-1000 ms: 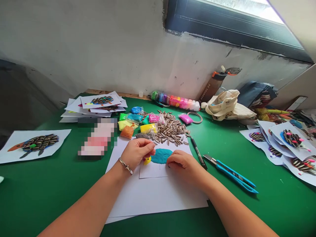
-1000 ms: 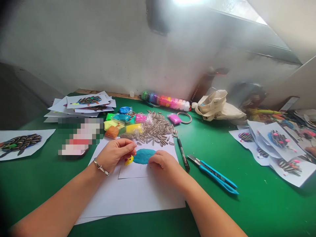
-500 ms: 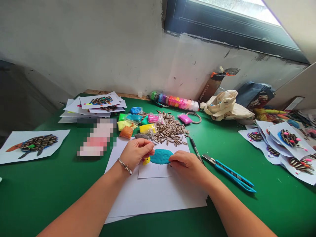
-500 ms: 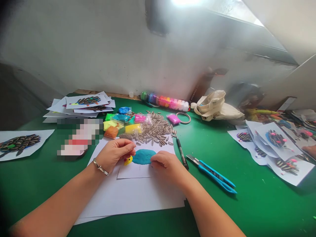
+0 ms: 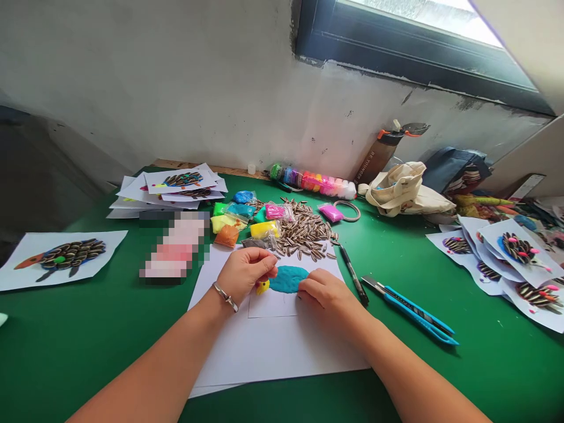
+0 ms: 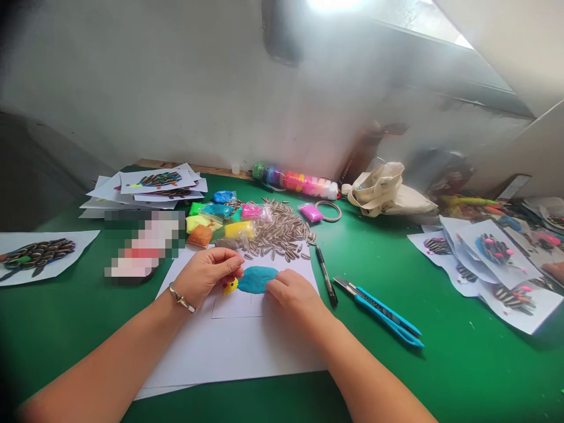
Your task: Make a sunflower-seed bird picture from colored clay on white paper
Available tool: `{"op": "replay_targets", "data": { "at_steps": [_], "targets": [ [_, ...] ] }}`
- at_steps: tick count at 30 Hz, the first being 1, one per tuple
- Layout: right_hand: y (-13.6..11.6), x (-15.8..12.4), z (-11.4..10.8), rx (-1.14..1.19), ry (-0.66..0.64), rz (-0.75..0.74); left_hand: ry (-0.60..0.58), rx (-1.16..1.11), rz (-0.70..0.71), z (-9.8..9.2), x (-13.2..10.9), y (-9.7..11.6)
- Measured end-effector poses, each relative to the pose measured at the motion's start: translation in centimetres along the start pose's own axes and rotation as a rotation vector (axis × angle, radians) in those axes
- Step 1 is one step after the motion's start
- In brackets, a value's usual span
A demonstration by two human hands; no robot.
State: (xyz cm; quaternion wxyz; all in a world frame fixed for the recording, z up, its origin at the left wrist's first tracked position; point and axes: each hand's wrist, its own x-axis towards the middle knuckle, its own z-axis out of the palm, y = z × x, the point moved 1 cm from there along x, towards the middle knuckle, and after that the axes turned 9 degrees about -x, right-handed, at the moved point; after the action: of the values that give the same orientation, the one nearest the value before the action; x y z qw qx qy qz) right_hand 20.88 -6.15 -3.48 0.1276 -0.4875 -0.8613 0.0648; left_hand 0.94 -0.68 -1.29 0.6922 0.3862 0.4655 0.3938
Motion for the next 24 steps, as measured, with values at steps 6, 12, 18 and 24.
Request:
{"op": "replay_targets", "data": {
  "at_steps": [6,12,18,24],
  "targets": [
    [0.0,-0.3,-1.2,0.081,-0.062,-0.026,0.008,0.012,-0.002,0.0,0.0,0.0],
    [0.1,-0.7,-2.5,0.218,-0.069,0.079,0.007,0.011,-0.008,0.0,-0.1,0.0],
    [-0.1,-0.8,-2.6,0.257,-0.095,0.028,0.003,0.015,-0.001,-0.1,0.1,-0.1],
    [0.0,-0.7,-2.3,0.234,-0.078,-0.012,0.000,0.027,0.009,0.0,0.2,-0.2]
  ]
}}
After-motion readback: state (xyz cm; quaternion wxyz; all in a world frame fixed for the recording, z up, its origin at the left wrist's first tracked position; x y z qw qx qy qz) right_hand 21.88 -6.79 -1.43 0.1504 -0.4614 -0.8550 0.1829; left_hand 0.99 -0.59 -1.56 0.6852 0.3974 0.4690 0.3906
